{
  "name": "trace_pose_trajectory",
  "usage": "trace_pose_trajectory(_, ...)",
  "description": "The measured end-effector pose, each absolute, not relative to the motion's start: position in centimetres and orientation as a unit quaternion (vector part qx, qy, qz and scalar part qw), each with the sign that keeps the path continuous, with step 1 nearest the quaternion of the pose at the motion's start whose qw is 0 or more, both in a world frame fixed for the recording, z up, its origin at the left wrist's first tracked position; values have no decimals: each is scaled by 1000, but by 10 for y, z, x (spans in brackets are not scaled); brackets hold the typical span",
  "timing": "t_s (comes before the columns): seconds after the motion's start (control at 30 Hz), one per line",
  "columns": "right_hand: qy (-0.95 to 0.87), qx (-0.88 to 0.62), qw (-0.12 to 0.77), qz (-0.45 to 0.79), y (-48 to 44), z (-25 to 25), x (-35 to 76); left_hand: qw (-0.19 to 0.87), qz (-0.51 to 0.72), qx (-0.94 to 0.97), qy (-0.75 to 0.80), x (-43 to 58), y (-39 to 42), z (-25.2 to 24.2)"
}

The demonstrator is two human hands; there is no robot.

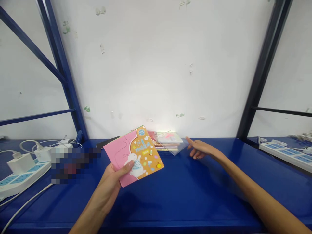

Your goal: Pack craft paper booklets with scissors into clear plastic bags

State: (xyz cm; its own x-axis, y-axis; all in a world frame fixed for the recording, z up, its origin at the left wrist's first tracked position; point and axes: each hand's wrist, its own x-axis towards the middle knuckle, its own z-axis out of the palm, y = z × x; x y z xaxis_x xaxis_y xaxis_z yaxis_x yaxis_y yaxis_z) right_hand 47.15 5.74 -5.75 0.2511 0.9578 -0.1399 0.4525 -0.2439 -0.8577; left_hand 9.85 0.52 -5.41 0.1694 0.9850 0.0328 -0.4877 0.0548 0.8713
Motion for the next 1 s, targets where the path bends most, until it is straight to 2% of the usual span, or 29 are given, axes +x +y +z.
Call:
trace_pose_trajectory(0.17,-553,-641,461,266,69,-62,469,612,579,409,351,89,9,-49)
trace_pose_trajectory(0.37,-575,-537,601,138,39,-28,449,623,565,418,344,93,2,-45)
trace_pose_trajectory(0.47,-605,-523,593,90,19,-12,417,594,570,448,349,100,-9,-43)
trace_pose_trajectory(0.63,-689,-477,528,138,2,-1,370,552,557,493,377,113,-29,-38)
trace_pose_trajectory(0.8,-638,-409,583,293,3,1,364,522,578,490,391,105,-21,-37)
trace_pose_trajectory(0.9,-587,-415,617,319,4,2,367,530,596,463,387,92,-5,-41)
trace_pose_trajectory(1.0,-573,-428,612,338,4,1,369,538,603,444,387,84,7,-47)
